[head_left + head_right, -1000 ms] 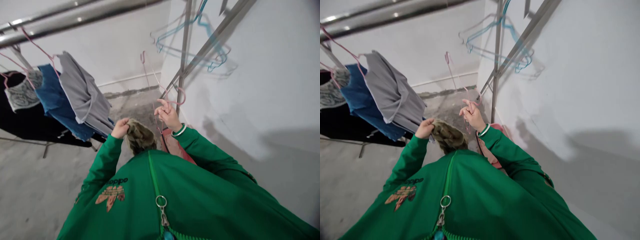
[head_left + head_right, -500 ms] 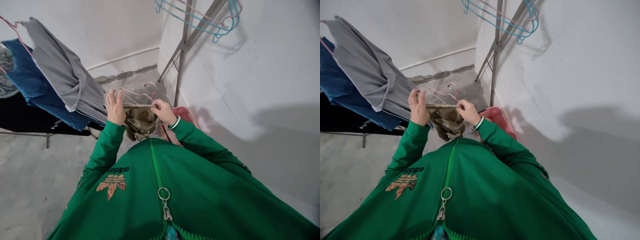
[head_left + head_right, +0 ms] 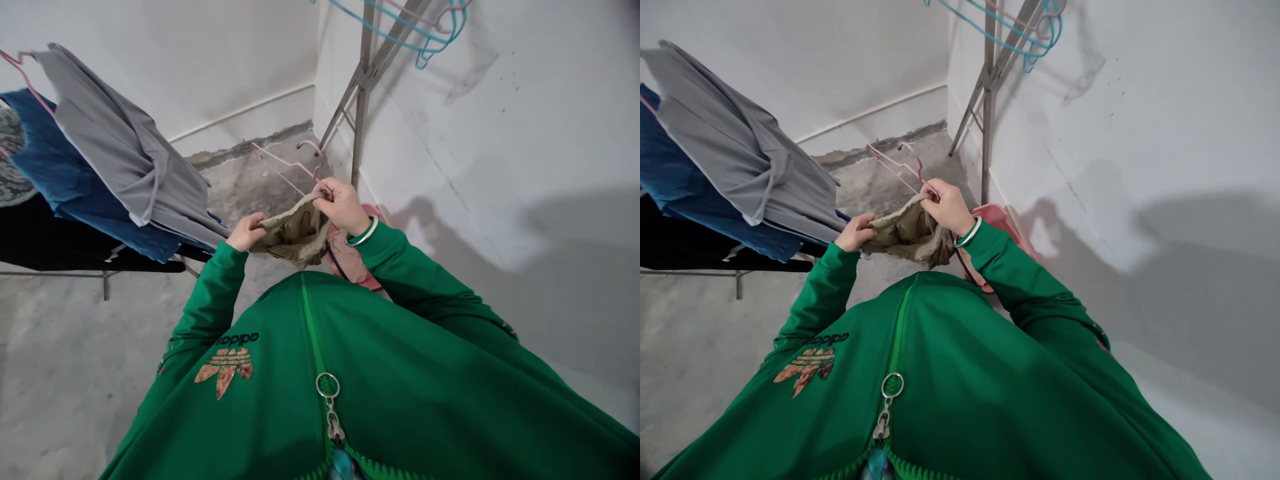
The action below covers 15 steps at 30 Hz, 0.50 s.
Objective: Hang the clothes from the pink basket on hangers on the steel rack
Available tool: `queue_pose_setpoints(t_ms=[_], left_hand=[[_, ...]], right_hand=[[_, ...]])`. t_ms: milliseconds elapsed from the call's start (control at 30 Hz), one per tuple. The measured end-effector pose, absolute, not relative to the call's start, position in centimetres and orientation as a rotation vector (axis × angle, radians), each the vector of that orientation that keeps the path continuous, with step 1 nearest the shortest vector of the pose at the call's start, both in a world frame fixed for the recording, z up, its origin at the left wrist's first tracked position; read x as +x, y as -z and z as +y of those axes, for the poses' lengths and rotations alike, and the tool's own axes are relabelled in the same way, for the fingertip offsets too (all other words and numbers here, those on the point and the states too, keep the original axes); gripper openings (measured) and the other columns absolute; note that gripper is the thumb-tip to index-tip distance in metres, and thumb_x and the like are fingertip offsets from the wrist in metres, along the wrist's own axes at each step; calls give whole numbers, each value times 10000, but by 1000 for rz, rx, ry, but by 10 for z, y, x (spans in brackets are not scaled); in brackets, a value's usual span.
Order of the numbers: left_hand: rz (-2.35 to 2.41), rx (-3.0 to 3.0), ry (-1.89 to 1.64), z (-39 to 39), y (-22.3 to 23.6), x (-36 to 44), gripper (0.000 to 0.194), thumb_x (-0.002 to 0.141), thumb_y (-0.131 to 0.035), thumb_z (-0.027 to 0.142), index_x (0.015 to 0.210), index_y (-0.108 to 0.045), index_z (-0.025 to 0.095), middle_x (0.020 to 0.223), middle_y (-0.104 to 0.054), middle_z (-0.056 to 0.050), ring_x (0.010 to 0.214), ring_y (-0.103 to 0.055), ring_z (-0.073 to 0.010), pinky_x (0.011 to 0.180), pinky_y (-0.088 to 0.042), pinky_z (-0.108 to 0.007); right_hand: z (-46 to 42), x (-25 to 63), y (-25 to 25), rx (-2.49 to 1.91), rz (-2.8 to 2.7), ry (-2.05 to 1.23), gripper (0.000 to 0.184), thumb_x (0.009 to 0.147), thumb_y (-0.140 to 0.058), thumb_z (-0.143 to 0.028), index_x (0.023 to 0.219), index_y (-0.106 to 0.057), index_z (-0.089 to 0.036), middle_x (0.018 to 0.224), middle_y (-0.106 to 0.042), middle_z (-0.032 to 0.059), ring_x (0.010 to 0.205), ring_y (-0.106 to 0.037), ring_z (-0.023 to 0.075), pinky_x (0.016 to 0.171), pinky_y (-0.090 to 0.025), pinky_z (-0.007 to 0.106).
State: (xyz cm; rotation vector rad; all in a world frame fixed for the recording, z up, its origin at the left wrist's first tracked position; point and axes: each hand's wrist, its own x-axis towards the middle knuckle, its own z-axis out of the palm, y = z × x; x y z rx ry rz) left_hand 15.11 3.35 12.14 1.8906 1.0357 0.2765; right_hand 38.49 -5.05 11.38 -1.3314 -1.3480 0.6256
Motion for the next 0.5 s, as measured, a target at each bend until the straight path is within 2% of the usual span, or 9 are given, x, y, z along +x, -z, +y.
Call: queue_pose_setpoints(t_ms=[67, 133, 233, 333, 500], left_hand=[[1028, 2013, -279, 32, -125, 155, 125, 602, -600, 254, 666, -559, 153, 557, -466, 42, 570, -430, -111, 552, -340, -233], [1112, 2039, -338, 34, -126, 158, 183, 641, -614, 333, 651, -595, 151, 538, -489, 33, 561, -441, -112, 552, -349, -239], [1233, 1853, -517, 42, -124, 158, 260, 672, -612, 408, 630, -618, 152, 538, -548, 8, 546, -487, -125, 529, -384, -243], [1274, 1587, -685, 51, -123, 156, 278, 636, -674, 426, 611, -609, 157, 525, -578, 1, 511, -517, -130, 483, -418, -239], [1308, 1328, -852, 64, -124, 152, 229, 598, -750, 313, 597, -586, 152, 487, -560, 24, 454, -510, -94, 462, -437, -203]], right_hand=[[-51, 390, -112, -1290, -1352, -603, 129, 736, -607, -222, 839, -556, -163, 683, -499, -32, 555, -357, 68, 539, -336, 220], [-55, 395, -110, -1240, -1325, -555, 308, 772, -644, -314, 1040, -561, -187, 757, -555, -18, 538, -364, 66, 516, -348, 220], [-67, 401, -111, -1199, -1243, -446, 411, 878, -543, -440, 1236, -521, -239, 810, -596, 7, 519, -418, 75, 514, -394, 239], [-89, 406, -115, -1211, -1188, -386, 388, 935, -433, -487, 1192, -602, -250, 761, -601, 12, 489, -443, 82, 503, -415, 259], [-129, 411, -122, -1255, -1185, -504, 326, 910, -518, -453, 1076, -696, -235, 516, -476, -36, 443, -423, 82, 457, -384, 240]])
